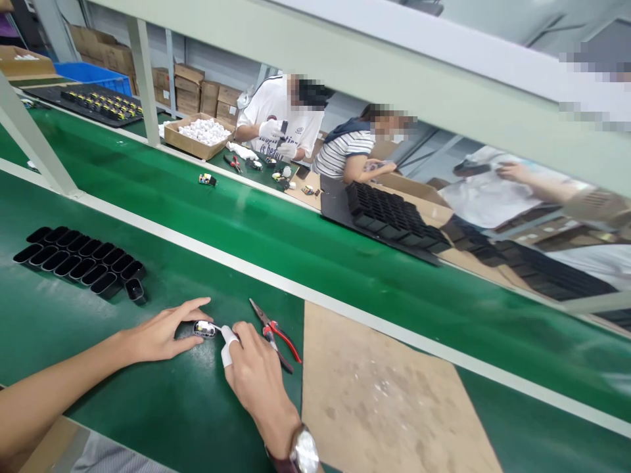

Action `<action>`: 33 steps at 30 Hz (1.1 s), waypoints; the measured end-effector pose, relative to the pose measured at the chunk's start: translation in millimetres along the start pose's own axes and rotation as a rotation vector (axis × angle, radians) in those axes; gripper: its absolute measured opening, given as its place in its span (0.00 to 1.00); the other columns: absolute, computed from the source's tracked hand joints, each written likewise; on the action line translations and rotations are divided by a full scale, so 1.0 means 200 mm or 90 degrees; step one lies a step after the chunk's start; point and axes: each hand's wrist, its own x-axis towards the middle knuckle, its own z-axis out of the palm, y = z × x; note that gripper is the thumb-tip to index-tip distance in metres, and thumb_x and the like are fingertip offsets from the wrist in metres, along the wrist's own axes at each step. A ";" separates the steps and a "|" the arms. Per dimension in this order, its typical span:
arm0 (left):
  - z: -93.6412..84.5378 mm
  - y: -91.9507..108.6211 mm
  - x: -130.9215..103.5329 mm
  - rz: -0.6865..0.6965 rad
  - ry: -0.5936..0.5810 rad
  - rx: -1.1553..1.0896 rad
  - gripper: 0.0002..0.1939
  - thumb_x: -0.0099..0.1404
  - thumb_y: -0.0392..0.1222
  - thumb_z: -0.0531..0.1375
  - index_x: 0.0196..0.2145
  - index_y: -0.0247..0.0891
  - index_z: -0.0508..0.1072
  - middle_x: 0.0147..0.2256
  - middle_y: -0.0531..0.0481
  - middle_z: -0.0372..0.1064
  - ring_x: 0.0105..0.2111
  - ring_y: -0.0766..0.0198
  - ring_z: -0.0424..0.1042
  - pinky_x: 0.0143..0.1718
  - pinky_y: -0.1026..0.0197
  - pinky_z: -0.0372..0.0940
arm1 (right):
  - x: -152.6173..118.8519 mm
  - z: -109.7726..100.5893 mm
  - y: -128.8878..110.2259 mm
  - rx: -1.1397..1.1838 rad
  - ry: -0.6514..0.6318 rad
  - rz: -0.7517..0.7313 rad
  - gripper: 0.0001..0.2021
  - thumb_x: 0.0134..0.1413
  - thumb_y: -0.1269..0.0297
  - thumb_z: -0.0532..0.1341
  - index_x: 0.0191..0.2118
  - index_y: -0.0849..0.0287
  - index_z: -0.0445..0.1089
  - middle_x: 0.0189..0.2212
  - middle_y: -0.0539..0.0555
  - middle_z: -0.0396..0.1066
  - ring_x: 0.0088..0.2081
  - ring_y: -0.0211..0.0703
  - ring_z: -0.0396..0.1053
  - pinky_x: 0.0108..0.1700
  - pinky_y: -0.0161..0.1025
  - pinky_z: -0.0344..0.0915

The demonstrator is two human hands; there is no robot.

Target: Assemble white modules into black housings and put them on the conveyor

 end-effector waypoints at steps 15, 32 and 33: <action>0.00 0.00 0.00 0.008 0.004 -0.022 0.38 0.75 0.44 0.61 0.75 0.51 0.47 0.62 0.49 0.74 0.64 0.52 0.71 0.65 0.48 0.65 | 0.04 0.02 0.01 0.058 -0.015 -0.020 0.14 0.65 0.78 0.54 0.49 0.61 0.73 0.40 0.58 0.71 0.33 0.45 0.68 0.31 0.41 0.65; 0.00 0.00 0.01 0.007 0.003 -0.030 0.39 0.73 0.43 0.62 0.74 0.50 0.48 0.60 0.48 0.75 0.62 0.53 0.73 0.64 0.49 0.66 | 0.08 -0.05 0.00 -0.035 -0.063 -0.080 0.12 0.63 0.79 0.54 0.33 0.58 0.71 0.38 0.58 0.70 0.36 0.47 0.66 0.31 0.44 0.62; 0.00 0.00 0.01 0.006 0.003 -0.029 0.39 0.73 0.43 0.62 0.74 0.50 0.48 0.61 0.48 0.75 0.62 0.52 0.72 0.64 0.48 0.65 | 0.08 -0.04 0.00 -0.030 -0.064 -0.082 0.12 0.62 0.79 0.54 0.33 0.58 0.71 0.38 0.58 0.70 0.36 0.47 0.66 0.31 0.43 0.62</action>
